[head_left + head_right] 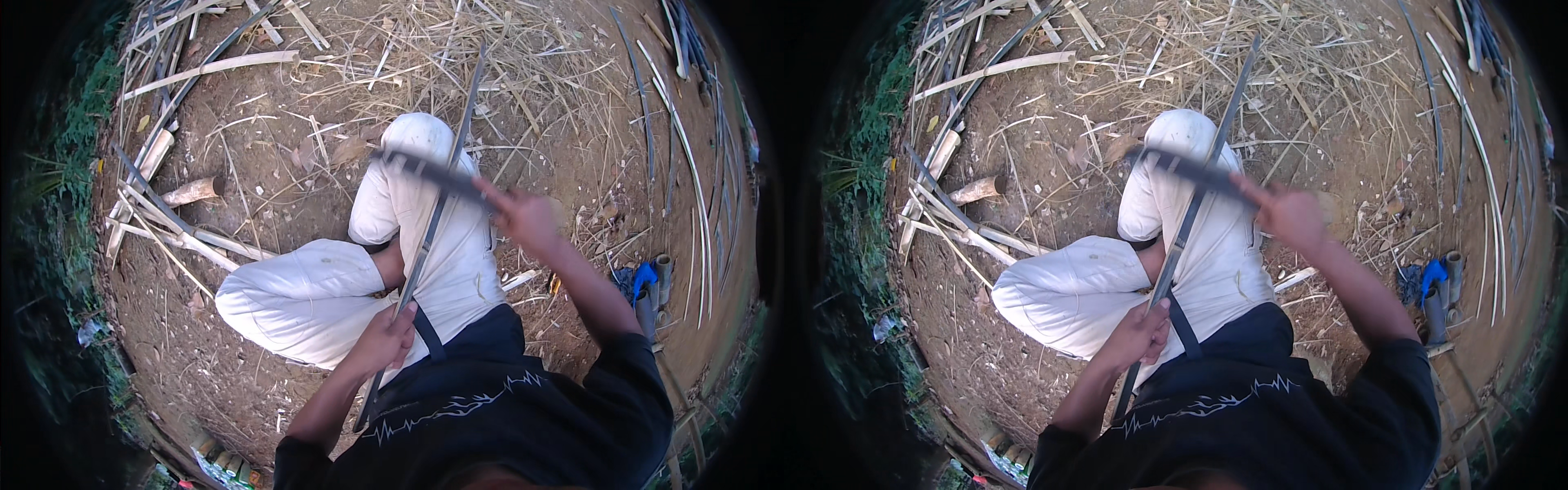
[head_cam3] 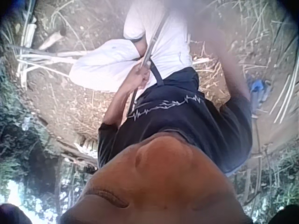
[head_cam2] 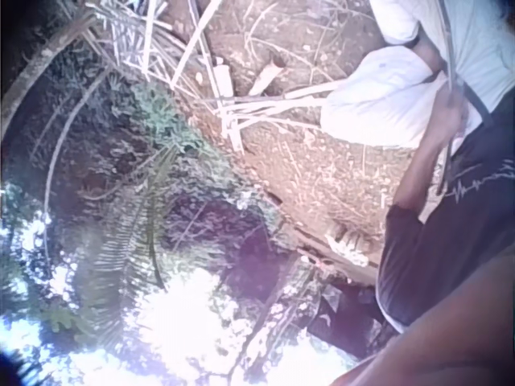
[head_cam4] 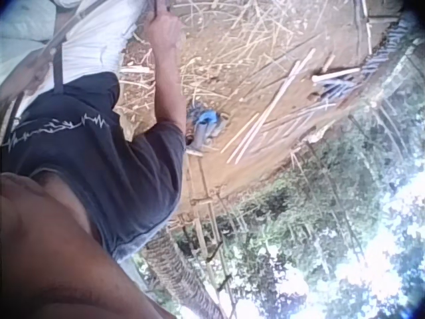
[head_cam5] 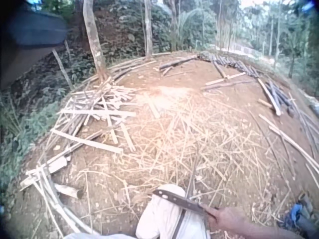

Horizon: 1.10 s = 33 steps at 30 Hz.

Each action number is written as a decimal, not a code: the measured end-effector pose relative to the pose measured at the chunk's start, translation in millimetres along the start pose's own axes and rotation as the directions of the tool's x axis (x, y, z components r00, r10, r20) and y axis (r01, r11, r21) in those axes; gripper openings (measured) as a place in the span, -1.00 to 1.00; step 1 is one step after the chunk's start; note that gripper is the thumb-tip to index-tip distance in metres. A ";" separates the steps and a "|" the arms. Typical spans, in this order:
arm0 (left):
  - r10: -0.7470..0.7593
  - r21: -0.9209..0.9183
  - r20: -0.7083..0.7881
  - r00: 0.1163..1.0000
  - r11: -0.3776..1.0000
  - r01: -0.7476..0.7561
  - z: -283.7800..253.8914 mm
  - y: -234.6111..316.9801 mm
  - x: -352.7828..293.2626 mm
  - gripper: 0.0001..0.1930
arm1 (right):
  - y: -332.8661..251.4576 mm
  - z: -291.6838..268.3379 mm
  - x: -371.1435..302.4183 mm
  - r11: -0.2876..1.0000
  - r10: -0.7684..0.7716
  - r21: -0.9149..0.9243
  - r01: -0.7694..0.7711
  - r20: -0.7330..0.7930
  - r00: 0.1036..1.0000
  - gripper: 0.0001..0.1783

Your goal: The person shaves a long strip of bamboo using a knife while sitting on the ground outdoors.

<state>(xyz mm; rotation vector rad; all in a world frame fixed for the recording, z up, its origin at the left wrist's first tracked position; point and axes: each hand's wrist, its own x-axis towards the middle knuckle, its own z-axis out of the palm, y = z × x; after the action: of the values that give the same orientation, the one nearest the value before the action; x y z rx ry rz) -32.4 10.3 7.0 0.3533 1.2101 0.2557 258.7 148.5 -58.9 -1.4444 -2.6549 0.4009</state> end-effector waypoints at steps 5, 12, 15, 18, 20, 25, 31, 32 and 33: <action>0.002 0.069 -0.006 1.000 0.998 -0.002 -0.6 -1.8 -18.8 -0.54 | 0.9 -8.9 9.4 0.999 0.049 -0.007 -0.049 0.002 0.999 -0.11; -0.069 0.068 -0.036 0.997 0.995 0.072 -13.5 -26.7 -35.0 -0.51 | 59.8 22.4 31.1 0.984 0.178 0.023 -0.177 -0.075 0.981 -0.14; -0.130 0.070 -0.030 0.991 0.989 0.132 -14.9 -27.3 -36.0 -0.51 | 54.0 20.7 33.4 0.973 0.223 0.076 -0.217 -0.075 0.972 -0.15; -0.075 0.162 -0.094 0.993 0.983 0.090 -14.2 -38.3 -42.2 -0.54 | 42.3 14.4 31.0 0.995 0.091 -0.028 -0.092 -0.045 0.995 -0.12; -0.153 0.068 -0.038 0.987 0.985 0.156 -18.6 -44.0 -53.0 -0.52 | 55.7 19.1 29.0 0.991 0.031 -0.132 -0.035 -0.032 0.999 -0.12; -0.171 -0.004 -0.014 0.985 0.985 0.171 -26.2 -52.4 -57.8 -0.51 | 105.1 29.9 55.3 0.949 0.316 -0.011 -0.316 -0.034 0.948 -0.17; -0.189 0.016 -0.065 0.980 0.982 0.191 -28.8 -72.1 -64.6 -0.51 | 92.1 22.5 54.9 0.976 0.183 -0.131 -0.175 0.048 0.982 -0.17; -0.190 0.013 -0.056 0.980 0.982 0.191 -28.5 -71.3 -67.3 -0.51 | 104.3 24.5 58.9 0.962 0.214 -0.194 -0.193 0.093 0.972 -0.18; -0.183 0.040 -0.077 0.980 0.982 0.186 -28.8 -69.4 -68.5 -0.51 | 120.1 25.7 67.3 0.954 0.284 -0.104 -0.281 0.019 0.959 -0.21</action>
<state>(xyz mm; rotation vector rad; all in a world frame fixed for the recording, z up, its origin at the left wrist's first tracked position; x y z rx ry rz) -82.1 -75.4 29.7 0.2718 1.3134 0.0805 314.0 262.2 -119.3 -1.8734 -2.5300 0.3193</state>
